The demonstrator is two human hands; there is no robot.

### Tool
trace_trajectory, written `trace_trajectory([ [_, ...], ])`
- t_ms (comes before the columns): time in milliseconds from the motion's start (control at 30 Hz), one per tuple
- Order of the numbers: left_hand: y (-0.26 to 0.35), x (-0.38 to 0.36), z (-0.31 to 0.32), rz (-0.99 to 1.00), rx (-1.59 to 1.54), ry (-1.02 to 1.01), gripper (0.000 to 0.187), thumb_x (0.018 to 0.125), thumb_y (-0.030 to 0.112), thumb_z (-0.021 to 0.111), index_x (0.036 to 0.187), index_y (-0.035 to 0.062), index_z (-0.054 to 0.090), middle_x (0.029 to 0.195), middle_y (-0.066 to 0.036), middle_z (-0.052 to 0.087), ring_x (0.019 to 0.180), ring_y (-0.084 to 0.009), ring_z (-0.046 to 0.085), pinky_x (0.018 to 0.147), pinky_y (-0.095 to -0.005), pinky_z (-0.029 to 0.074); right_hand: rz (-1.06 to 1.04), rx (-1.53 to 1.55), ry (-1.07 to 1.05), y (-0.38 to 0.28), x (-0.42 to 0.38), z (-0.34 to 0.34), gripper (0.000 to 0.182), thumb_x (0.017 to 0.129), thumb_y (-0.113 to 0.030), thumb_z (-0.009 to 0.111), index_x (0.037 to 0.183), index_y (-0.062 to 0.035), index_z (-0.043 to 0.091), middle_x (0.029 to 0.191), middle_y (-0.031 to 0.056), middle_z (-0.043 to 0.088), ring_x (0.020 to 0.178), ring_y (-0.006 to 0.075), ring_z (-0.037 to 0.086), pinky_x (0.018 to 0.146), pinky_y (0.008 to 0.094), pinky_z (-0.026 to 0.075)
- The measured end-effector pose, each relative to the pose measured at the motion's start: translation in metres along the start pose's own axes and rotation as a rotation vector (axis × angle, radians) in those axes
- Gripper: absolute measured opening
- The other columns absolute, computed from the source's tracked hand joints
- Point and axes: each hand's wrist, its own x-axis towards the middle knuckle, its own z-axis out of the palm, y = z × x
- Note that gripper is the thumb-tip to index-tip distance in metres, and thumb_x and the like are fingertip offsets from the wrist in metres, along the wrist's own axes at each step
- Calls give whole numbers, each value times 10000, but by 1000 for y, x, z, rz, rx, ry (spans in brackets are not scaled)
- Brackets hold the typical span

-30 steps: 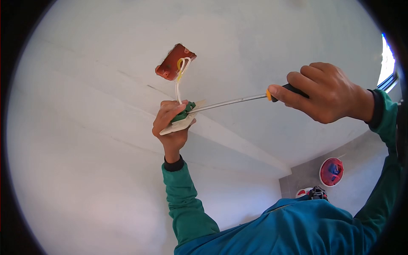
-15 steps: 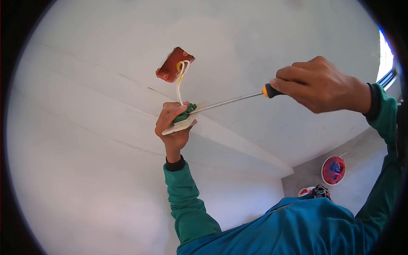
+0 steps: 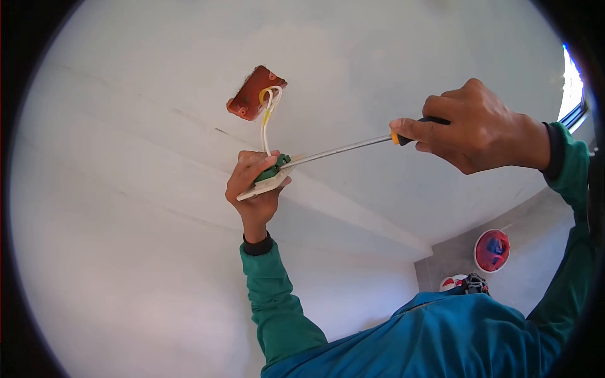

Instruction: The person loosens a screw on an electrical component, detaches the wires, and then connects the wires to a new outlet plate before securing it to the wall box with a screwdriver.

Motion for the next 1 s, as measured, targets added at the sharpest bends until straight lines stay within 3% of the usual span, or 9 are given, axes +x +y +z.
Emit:
trace_trajectory([
  [200,3,2,3,27,21,35,449,630,-124,731,1057,-4,664,960,-128,662,897,-242,606,794,-362,578,58,106,53,4,-1,4,361,842,-110,698,1185,-58,598,695,97,588,493,143,569,406,234,409],
  [267,4,3,4,58,28,38,459,629,-120,735,1066,2,661,964,-131,664,911,-245,605,799,-365,577,-129,-223,38,7,-1,6,368,840,-110,699,1191,-70,598,694,96,571,477,144,543,396,237,401],
  [300,3,2,3,56,28,40,459,629,-120,735,1066,2,661,964,-131,664,911,-245,605,799,-365,577,-131,-222,37,7,-2,8,368,840,-110,699,1191,-70,598,694,96,571,477,144,543,396,237,401],
  [367,-4,1,2,70,47,24,462,623,-132,730,1059,5,664,959,-133,664,911,-252,607,794,-367,578,-93,-166,23,7,-2,11,571,789,-113,744,1319,-92,531,663,69,546,473,115,487,369,234,348],
  [600,-9,-2,1,29,-7,13,471,609,-160,712,1048,4,667,956,-132,665,899,-252,614,784,-366,579,22,144,-3,5,1,13,489,813,-90,717,1276,-43,566,624,76,543,446,123,494,360,259,329],
  [667,-9,-2,0,21,7,4,466,614,-157,713,1049,5,667,948,-132,663,898,-251,616,796,-379,585,79,200,-16,4,5,11,331,850,-127,693,1157,-23,625,616,74,574,456,165,543,408,292,398],
  [767,-7,-1,-1,18,32,-13,457,618,-149,718,1044,8,667,957,-132,660,896,-252,617,796,-381,584,144,362,-41,6,9,5,328,838,-111,702,1145,-20,629,660,100,603,503,197,578,442,295,435],
  [900,-10,-4,0,16,-6,30,456,616,-141,724,1043,10,665,965,-131,653,892,-254,618,798,-385,582,189,373,-41,6,11,5,353,830,-98,709,1165,-40,614,719,128,627,543,216,597,461,277,454],
  [1000,-11,-4,0,23,3,43,456,620,-139,724,1046,11,662,965,-128,646,898,-257,618,810,-398,582,74,105,-53,11,8,10,401,819,-91,721,1197,-65,588,747,142,629,567,211,609,451,262,454],
])
